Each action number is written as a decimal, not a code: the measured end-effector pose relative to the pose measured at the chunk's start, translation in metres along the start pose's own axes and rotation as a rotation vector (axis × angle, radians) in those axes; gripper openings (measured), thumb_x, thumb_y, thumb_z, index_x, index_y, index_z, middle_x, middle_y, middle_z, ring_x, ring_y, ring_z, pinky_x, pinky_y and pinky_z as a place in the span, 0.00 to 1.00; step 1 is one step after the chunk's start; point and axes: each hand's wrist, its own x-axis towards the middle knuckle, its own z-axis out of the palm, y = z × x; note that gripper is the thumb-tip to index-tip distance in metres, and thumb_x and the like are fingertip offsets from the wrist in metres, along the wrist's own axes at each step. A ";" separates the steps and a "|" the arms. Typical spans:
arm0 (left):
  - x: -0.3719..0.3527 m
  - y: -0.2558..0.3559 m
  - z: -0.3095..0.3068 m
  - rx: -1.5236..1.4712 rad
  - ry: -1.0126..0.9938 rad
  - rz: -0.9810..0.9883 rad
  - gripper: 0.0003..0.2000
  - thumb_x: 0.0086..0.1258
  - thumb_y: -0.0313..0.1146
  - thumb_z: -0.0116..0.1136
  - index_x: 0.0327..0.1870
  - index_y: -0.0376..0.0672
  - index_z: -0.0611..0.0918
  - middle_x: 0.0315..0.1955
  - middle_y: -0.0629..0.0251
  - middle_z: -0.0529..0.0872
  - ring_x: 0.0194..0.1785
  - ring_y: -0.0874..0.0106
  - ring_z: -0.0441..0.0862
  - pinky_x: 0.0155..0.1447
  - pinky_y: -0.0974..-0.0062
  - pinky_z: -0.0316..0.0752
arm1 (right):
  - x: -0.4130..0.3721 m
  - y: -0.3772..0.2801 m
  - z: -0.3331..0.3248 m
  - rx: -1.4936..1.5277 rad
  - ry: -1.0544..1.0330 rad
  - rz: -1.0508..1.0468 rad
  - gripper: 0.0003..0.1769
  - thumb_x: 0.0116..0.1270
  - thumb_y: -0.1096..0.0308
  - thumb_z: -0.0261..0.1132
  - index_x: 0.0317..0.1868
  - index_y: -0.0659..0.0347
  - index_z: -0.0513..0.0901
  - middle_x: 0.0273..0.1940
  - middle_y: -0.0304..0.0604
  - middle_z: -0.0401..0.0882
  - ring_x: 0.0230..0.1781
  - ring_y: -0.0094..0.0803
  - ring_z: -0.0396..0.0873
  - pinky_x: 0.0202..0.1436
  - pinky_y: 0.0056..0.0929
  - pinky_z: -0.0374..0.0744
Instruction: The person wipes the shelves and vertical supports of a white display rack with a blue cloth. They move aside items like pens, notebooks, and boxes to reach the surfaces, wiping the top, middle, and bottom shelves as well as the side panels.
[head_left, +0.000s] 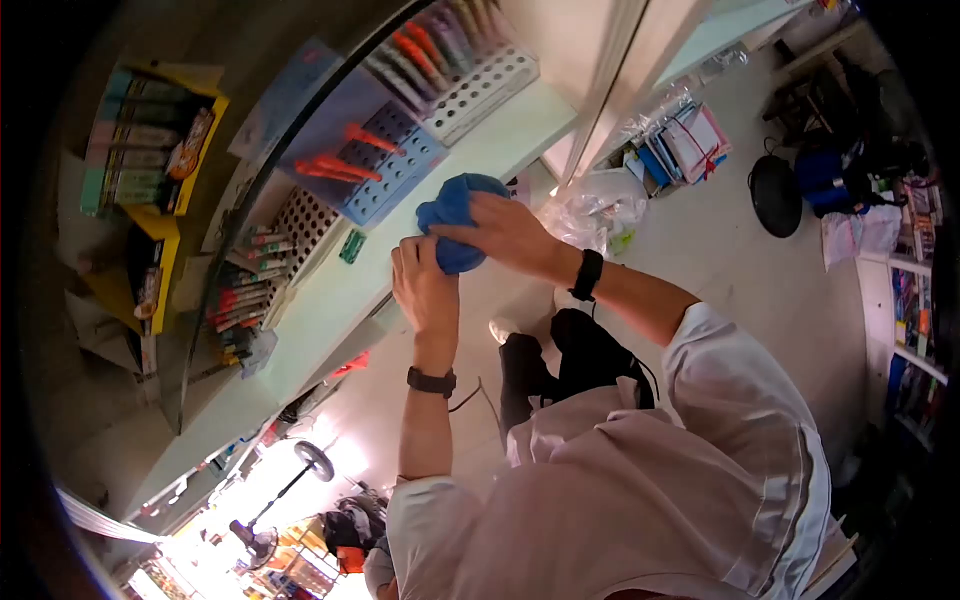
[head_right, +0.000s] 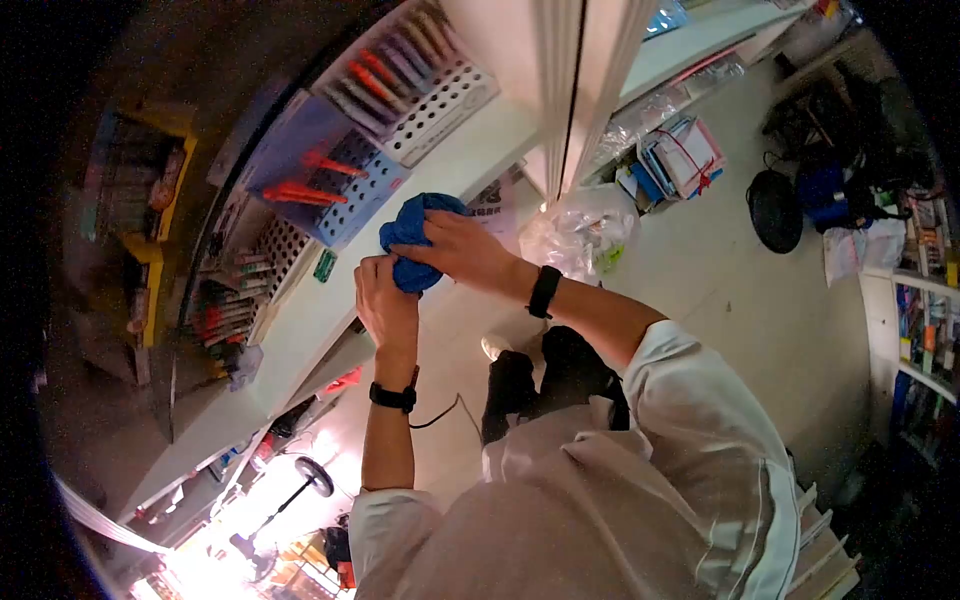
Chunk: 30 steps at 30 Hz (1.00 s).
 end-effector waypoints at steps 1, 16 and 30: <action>0.006 0.005 0.002 -0.006 -0.006 0.015 0.20 0.47 0.18 0.64 0.44 0.46 0.82 0.41 0.68 0.78 0.46 0.62 0.78 0.49 0.64 0.77 | 0.000 0.006 -0.006 -0.009 -0.014 0.003 0.26 0.58 0.69 0.63 0.59 0.44 0.82 0.48 0.42 0.78 0.49 0.41 0.78 0.55 0.35 0.77; 0.077 0.121 0.036 -0.465 0.159 0.227 0.26 0.43 0.18 0.68 0.50 0.46 0.82 0.45 0.60 0.78 0.53 0.56 0.75 0.53 0.62 0.76 | -0.024 0.049 -0.122 -0.024 0.245 0.309 0.34 0.52 0.81 0.69 0.62 0.48 0.81 0.58 0.55 0.77 0.57 0.55 0.78 0.60 0.41 0.78; 0.117 0.168 0.066 -0.443 0.166 0.396 0.30 0.46 0.16 0.63 0.55 0.49 0.83 0.49 0.59 0.79 0.54 0.54 0.75 0.55 0.62 0.75 | -0.037 0.092 -0.095 0.055 0.712 0.573 0.32 0.56 0.84 0.67 0.63 0.56 0.80 0.58 0.59 0.78 0.59 0.56 0.77 0.63 0.40 0.75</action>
